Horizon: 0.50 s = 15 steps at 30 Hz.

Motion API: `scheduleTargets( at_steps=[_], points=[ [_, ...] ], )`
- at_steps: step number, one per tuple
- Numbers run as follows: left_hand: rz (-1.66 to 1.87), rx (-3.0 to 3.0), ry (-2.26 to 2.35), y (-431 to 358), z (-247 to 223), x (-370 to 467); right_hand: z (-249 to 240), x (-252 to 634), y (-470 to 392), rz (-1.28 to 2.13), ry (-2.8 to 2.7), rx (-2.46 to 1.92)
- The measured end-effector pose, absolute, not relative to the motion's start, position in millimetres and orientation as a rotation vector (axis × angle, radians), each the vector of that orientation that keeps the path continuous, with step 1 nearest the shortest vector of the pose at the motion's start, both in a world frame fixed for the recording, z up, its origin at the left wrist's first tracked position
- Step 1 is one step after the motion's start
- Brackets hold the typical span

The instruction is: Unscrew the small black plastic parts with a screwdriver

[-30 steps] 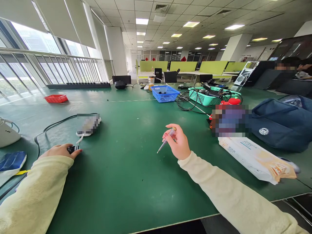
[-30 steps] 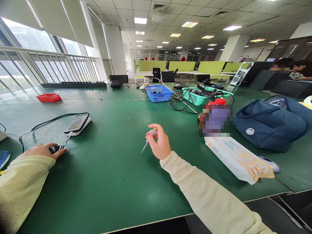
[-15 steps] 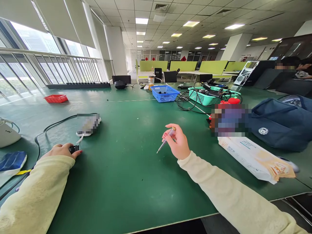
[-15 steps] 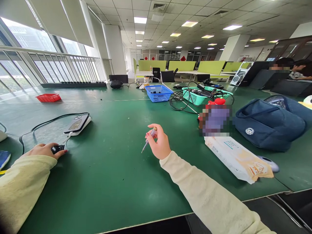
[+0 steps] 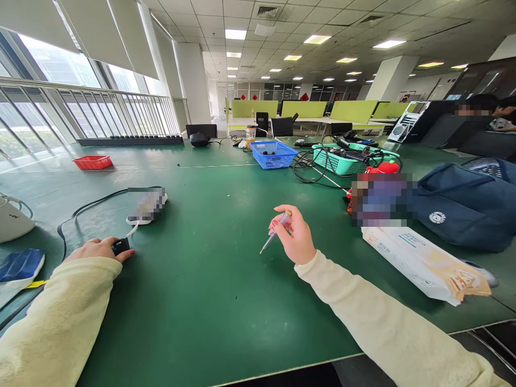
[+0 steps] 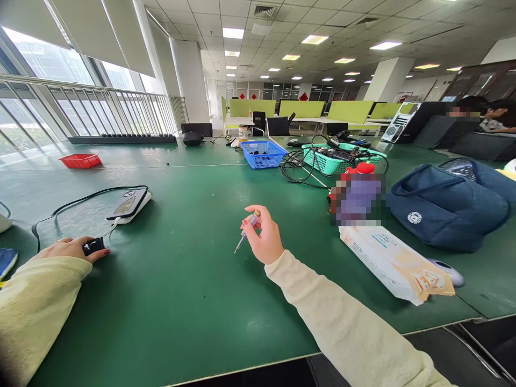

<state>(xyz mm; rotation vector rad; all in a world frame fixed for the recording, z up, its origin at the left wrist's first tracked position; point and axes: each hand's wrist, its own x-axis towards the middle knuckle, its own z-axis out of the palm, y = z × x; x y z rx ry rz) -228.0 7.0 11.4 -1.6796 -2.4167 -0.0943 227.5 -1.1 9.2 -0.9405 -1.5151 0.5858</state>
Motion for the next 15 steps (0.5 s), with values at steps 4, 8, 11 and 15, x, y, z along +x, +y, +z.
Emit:
scheduleTargets(
  at_steps=[4, 8, 11, 15],
  points=[
    [0.169, -1.618, -2.391, 11.5, 14.8, -228.3, 9.5, 227.6, -0.8, 0.592, -1.501, -0.934],
    [0.259, -1.712, -2.434, 15.4, 17.8, -235.4, 9.3, 227.3, -0.6, 0.601, -1.502, -0.938],
    [0.317, -1.768, -2.457, 17.4, 20.5, -241.8, 9.3, 227.2, -0.9, 0.597, -1.5, -0.936],
    [0.311, -1.687, -2.508, 16.4, 28.6, -240.2, 10.2, 227.2, -1.4, 0.599, -1.492, -0.931]
  ],
)
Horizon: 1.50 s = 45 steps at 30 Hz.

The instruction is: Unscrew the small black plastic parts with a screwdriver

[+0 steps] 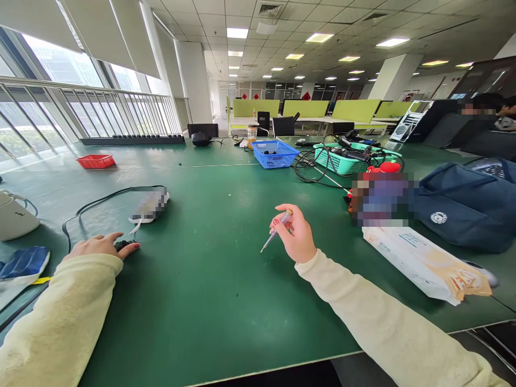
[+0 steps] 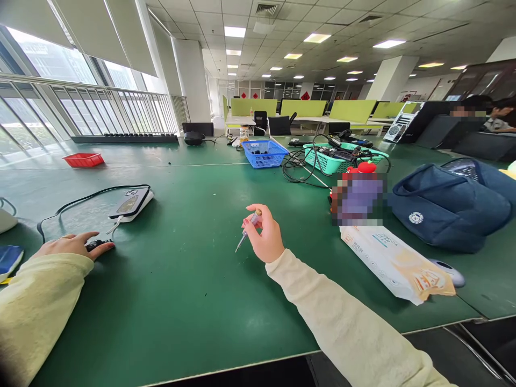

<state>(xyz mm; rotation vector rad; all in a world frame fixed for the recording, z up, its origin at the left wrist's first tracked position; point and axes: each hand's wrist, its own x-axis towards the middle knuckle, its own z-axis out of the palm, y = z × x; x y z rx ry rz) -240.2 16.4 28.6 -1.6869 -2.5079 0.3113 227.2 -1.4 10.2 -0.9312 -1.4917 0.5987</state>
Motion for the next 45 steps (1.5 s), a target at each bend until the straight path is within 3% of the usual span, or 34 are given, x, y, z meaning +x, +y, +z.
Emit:
scheduleTargets(
  at_steps=[12, 20, 23, 32, 45],
  points=[
    [0.136, -1.782, -2.377, 4.8, 51.5, -197.6, 15.0, 225.3, -7.6, 0.473, -1.624, -0.931],
    [-0.465, -2.584, -1.367, -41.0, 37.0, -55.0, 15.1, 217.3, -10.4, 0.392, -1.779, -0.861],
    [-0.566, -2.611, -1.186, -42.2, 28.8, -1.7, 17.1, 219.8, -7.9, 0.397, -1.782, -0.903],
    [-0.453, -2.694, -1.255, 0.3, -19.5, 20.9, 16.6, 226.5, 0.4, 0.383, -1.691, -1.015],
    [-0.679, -2.9, -1.53, -13.2, -3.8, 5.4, 24.1, 231.4, -6.4, 0.502, -1.583, -0.98]
  ],
)
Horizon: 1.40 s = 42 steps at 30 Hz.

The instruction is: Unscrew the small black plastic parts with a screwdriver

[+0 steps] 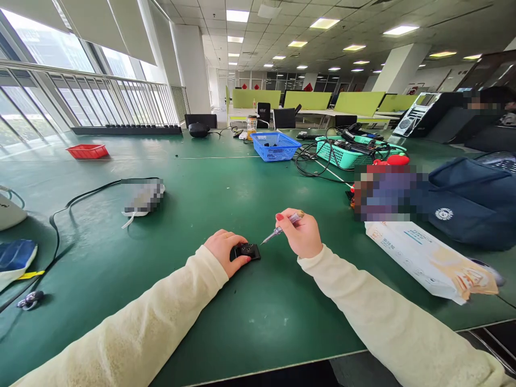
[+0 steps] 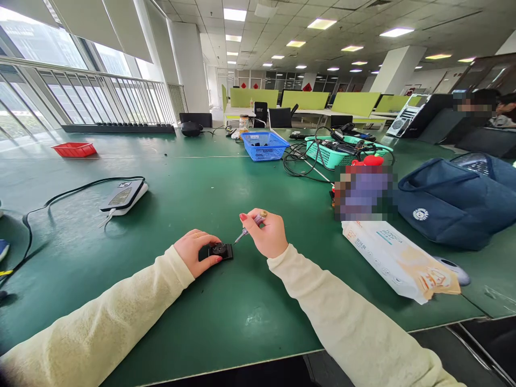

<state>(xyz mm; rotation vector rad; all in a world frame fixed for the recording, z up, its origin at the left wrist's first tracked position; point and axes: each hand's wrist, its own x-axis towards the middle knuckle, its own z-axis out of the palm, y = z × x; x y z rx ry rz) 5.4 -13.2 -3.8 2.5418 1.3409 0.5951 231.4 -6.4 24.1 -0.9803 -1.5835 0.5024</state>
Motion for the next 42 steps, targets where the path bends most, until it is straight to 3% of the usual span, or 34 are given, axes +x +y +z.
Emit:
scheduleTargets(
  at_steps=[10, 42],
  points=[
    [0.643, 2.546, 1.242, -10.6, -8.4, 10.8, 20.5, 227.4, -1.9, 0.665, -1.442, -1.012],
    [0.58, 2.525, 1.259, -11.1, -6.1, 13.6, 22.0, 226.8, -4.2, 0.532, -1.449, -1.149]
  ],
)
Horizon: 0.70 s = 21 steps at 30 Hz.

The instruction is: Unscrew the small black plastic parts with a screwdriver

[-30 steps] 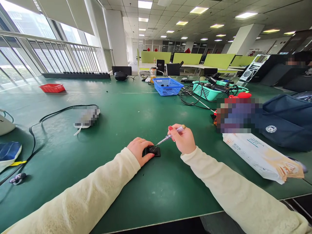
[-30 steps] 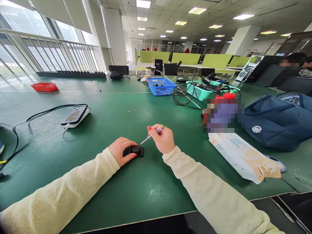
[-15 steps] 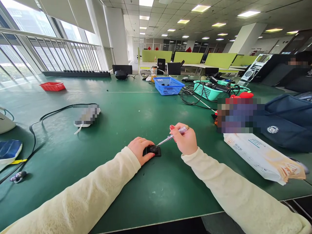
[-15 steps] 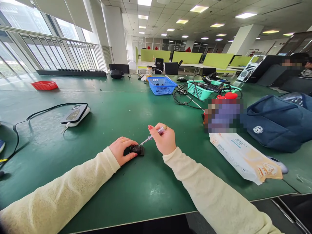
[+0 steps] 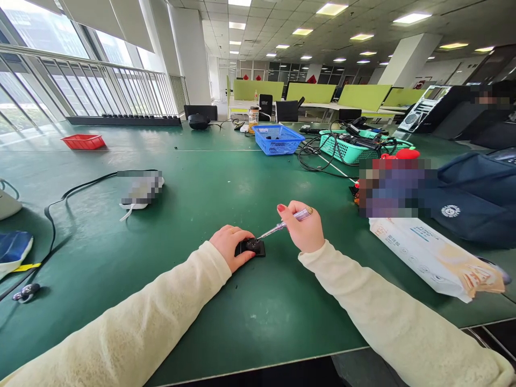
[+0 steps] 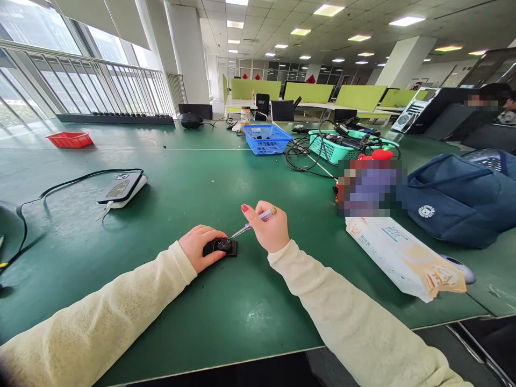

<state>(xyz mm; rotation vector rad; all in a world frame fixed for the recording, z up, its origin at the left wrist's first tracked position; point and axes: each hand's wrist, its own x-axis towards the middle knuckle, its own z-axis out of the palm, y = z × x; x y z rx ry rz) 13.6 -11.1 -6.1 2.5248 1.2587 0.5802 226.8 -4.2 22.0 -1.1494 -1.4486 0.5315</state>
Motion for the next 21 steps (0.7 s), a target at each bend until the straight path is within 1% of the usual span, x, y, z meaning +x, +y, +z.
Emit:
scheduleTargets(
  at_steps=[3, 10, 13, 15, 19, 21],
  points=[
    [0.592, 2.519, 1.252, -10.9, -6.5, 13.6, 21.1, 227.6, 1.1, 0.592, -1.412, -1.176],
    [0.603, 2.52, 1.253, -10.9, -6.8, 13.0, 3.0, 232.6, 27.3, 0.9, -1.244, -1.221],
    [0.6, 2.519, 1.25, -11.0, -6.4, 12.5, 1.5, 232.1, 27.7, 0.974, -1.208, -1.209],
    [0.605, 2.517, 1.248, -11.0, -6.7, 12.4, 7.2, 230.4, 20.9, 0.961, -1.226, -1.157],
    [0.617, 2.512, 1.247, -10.5, -8.3, 12.4, 24.2, 227.6, 2.1, 0.808, -1.488, -1.04],
    [0.617, 2.509, 1.246, -10.0, -8.9, 12.2, 29.0, 227.2, -3.2, 0.789, -1.54, -1.002]
  ],
)
